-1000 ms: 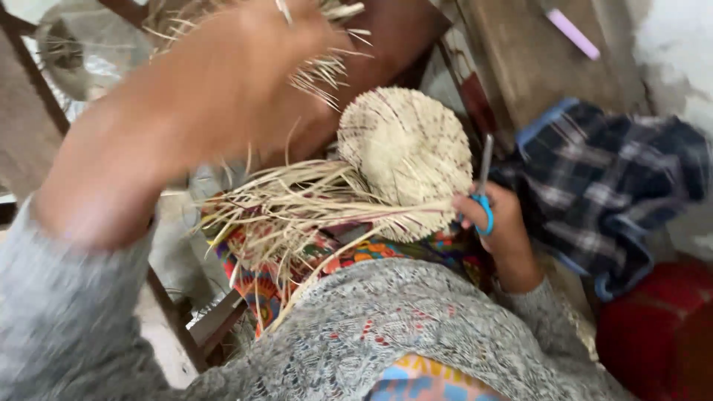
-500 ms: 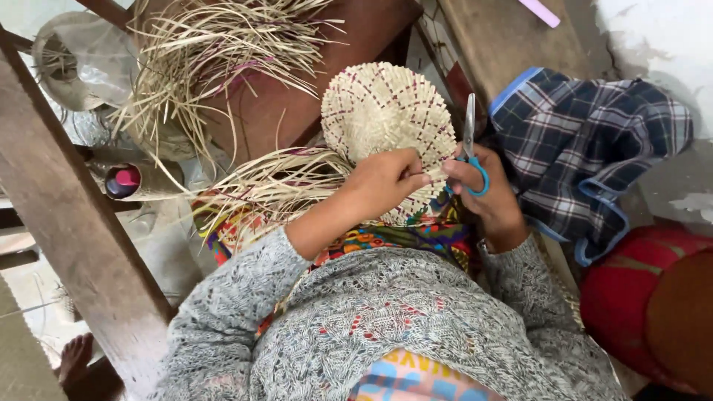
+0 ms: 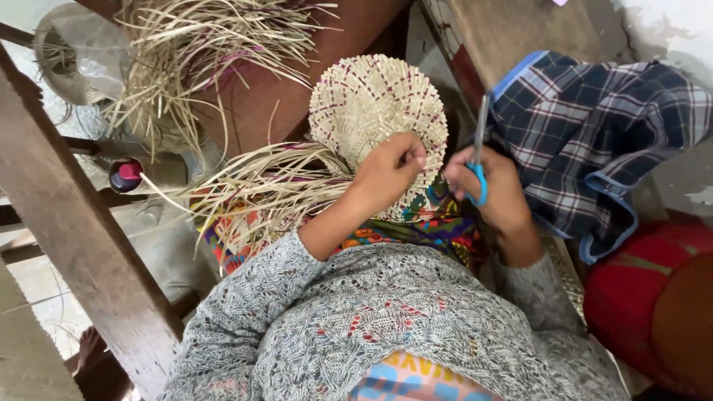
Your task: Trimming the excess straw fibers from the edges of a woven circular object using scissors to finish the piece.
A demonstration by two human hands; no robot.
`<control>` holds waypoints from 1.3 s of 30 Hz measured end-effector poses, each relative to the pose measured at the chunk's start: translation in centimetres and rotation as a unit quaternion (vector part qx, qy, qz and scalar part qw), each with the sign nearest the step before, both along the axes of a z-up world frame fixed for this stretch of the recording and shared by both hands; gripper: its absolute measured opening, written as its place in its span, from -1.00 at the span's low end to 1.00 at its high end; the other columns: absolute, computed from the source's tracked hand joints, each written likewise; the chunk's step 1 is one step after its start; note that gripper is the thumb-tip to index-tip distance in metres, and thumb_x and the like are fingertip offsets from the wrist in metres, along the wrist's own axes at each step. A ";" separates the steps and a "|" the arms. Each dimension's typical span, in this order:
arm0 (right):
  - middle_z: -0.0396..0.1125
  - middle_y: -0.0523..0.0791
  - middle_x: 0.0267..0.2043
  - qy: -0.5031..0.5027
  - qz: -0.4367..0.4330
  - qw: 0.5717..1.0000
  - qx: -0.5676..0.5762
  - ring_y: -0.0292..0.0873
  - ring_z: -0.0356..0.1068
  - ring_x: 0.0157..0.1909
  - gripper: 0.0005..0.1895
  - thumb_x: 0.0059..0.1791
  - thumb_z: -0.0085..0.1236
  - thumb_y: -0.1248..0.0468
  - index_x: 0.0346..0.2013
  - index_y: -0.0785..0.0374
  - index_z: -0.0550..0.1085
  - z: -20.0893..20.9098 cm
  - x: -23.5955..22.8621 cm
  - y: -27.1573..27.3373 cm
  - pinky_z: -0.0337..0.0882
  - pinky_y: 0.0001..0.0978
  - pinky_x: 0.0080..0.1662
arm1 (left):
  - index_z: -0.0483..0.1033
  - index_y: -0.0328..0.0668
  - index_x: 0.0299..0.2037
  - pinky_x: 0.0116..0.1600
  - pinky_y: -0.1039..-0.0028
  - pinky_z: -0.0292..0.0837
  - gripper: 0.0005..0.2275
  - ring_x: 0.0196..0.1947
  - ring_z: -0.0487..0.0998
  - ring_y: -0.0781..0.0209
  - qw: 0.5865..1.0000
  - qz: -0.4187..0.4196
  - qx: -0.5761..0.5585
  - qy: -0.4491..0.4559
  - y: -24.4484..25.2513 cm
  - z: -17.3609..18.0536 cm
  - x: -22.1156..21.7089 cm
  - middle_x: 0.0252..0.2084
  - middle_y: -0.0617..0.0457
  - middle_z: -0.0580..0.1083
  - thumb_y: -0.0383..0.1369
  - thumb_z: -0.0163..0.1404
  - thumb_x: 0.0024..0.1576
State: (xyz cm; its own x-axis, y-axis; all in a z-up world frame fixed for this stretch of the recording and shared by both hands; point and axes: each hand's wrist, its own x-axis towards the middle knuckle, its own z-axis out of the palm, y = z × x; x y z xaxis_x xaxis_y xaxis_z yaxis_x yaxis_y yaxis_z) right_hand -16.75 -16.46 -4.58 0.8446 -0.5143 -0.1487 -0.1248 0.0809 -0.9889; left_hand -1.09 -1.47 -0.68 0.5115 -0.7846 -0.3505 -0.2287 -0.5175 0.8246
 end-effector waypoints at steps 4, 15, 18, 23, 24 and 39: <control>0.36 0.01 -0.62 -0.016 0.040 0.991 0.123 -0.24 0.40 -0.65 -0.67 -0.06 0.30 0.17 -0.28 0.44 0.50 -2.8 -4.1 0.9 0.40 -0.52 -0.56 | 0.53 -0.02 -0.16 0.04 0.07 0.44 -0.86 -0.07 0.58 -0.23 1.000 0.002 -0.024 0.017 -0.1 0.1 0.0 -0.26 -0.12 0.52 -0.23 0.01 0.17; 0.40 0.04 -0.47 -0.062 0.200 0.923 0.323 -0.20 0.47 -0.51 -0.24 -0.06 0.21 -0.26 -0.22 0.52 0.49 0.2 -4.8 3.1 0.52 -0.48 -0.48 | 0.53 -0.03 -0.21 0.04 0.06 0.45 -0.86 -0.07 0.59 -0.23 1.000 -0.006 0.025 0.013 -0.7 1.2 -0.2 -0.26 -0.13 0.55 -0.22 -0.01 0.16; 0.40 0.08 -0.45 -0.050 0.213 0.917 0.333 -0.20 0.45 -0.55 -0.24 -0.05 0.19 -0.25 -0.21 0.54 0.47 -0.1 -4.9 2.6 0.51 -0.46 -0.48 | 0.53 -0.03 -0.18 0.05 0.06 0.45 -0.85 -0.06 0.60 -0.23 0.999 0.008 0.020 0.030 -0.7 1.2 -0.3 -0.25 -0.13 0.56 -0.22 0.00 0.16; 0.39 0.10 -0.44 -0.038 0.223 0.921 0.318 -0.18 0.44 -0.57 -0.21 -0.05 0.16 -0.27 -0.21 0.56 0.46 -1.0 -5.4 2.2 0.52 -0.40 -0.49 | 0.53 -0.03 -0.12 0.07 0.03 0.45 -0.84 -0.04 0.59 -0.26 1.000 0.004 0.013 0.018 -0.7 1.5 -0.1 -0.22 -0.13 0.58 -0.27 0.01 0.16; 0.39 0.10 -0.44 -0.038 0.224 0.921 0.318 -0.18 0.44 -0.57 -0.21 -0.05 0.16 -0.27 -0.21 0.56 0.46 -1.4 -5.5 2.1 0.52 -0.40 -0.49 | 0.53 -0.03 -0.12 0.07 0.03 0.45 -0.84 -0.04 0.59 -0.26 1.000 0.004 0.013 0.018 -0.8 1.6 0.0 -0.22 -0.13 0.58 -0.27 0.01 0.16; 0.37 0.11 -0.46 -0.040 0.232 0.908 0.347 -0.22 0.40 -0.60 -0.22 -0.03 0.16 -0.25 -0.22 0.57 0.43 -1.6 -5.4 1.6 0.61 -0.21 -0.43 | 0.50 -0.14 -0.20 0.01 -0.05 0.45 -0.77 -0.07 0.57 -0.39 0.999 -0.020 0.039 0.016 -0.7 1.6 0.6 -0.25 -0.27 0.53 -0.18 -0.10 0.21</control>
